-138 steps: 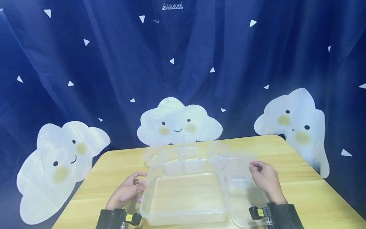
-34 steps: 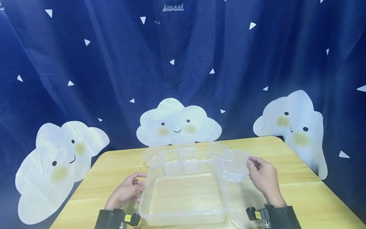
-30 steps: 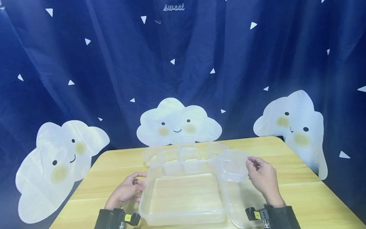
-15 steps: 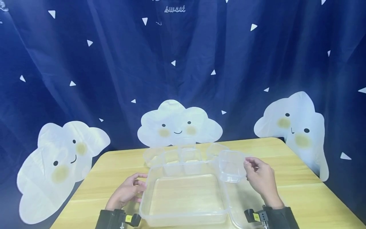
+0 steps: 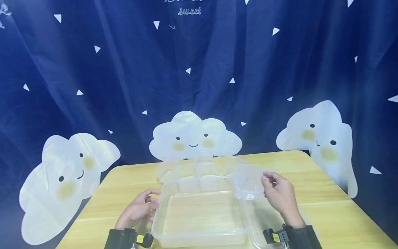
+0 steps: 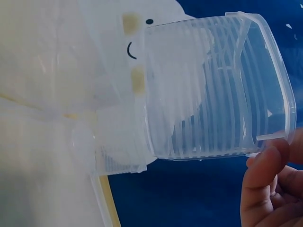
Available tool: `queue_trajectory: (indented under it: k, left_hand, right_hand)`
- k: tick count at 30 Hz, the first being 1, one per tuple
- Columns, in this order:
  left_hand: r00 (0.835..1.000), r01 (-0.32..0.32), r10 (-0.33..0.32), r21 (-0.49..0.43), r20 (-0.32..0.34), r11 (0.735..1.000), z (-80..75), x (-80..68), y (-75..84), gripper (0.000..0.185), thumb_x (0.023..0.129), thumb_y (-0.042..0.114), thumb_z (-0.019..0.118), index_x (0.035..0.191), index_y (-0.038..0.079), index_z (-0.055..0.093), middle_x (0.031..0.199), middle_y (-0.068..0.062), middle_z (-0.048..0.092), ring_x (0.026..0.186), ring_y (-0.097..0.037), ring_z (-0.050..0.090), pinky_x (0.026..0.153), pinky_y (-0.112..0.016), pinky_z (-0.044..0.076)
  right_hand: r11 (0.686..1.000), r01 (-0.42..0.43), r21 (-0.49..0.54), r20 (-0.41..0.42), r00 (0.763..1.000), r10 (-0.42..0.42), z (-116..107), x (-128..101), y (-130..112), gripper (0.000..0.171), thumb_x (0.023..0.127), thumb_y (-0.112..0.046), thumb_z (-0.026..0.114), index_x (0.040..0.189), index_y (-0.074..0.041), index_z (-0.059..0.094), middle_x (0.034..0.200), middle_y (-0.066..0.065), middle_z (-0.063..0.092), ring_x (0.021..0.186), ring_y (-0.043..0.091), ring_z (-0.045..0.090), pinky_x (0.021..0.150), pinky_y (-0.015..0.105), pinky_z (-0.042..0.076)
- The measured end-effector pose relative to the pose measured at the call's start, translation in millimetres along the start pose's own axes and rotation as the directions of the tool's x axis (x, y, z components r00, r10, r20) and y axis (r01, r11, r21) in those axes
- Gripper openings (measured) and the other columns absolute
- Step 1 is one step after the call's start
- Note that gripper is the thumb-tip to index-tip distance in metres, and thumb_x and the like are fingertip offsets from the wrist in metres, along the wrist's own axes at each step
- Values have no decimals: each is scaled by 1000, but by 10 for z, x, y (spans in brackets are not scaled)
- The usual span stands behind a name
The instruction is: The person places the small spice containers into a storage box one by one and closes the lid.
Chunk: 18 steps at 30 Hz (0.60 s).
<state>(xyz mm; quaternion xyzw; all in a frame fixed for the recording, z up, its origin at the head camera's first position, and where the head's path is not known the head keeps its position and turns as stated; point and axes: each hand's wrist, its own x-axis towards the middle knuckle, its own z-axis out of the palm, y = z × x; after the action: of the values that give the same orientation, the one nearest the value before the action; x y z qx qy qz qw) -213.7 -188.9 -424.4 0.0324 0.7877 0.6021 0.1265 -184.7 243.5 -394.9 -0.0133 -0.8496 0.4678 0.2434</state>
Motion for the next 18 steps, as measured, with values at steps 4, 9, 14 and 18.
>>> queue_trajectory:
  k: [4, 9, 14, 18]
  left_hand:
    - [1000, -4, 4, -3, 6, 1000, 4, 0, -26, 54, 84, -3, 62, 135, -4, 43, 92, -12, 53, 79, -26, 59, 56, -37, 57]
    - [1000, 3, -3, -9, 5, 1000, 15, -5, -38, 54, 84, -3, 63, 135, -3, 43, 93, -13, 53, 80, -29, 60, 56, -38, 57]
    - [1000, -8, 8, 1, 3, 1000, 19, 1, -27, 54, 83, -4, 62, 134, -4, 43, 92, -13, 54, 80, -28, 59, 56, -38, 57]
    - [1000, -9, 9, 11, -7, 1000, 11, 3, -13, 54, 83, -3, 62, 134, -4, 44, 92, -13, 54, 78, -26, 59, 56, -38, 57]
  right_hand:
    - [1000, 17, -1, 4, 1000, -17, 43, -10, -34, 26, 96, -12, 58, 112, 9, 64, 76, 11, 61, 53, 11, 56, 45, 26, 47]
    - [1000, 26, -5, 33, 999, -26, 98, -21, -63, 25, 96, -12, 59, 111, 7, 65, 74, 9, 60, 53, 12, 56, 44, 26, 44]
    - [1000, 28, 3, 42, 999, -28, 144, -31, -74, 25, 96, -12, 59, 112, 7, 65, 74, 9, 59, 53, 12, 56, 44, 26, 44]
    - [999, 42, 33, 47, 998, -44, 191, -41, -94, 25, 96, -10, 59, 111, 8, 64, 75, 10, 60, 52, 12, 56, 44, 26, 45]
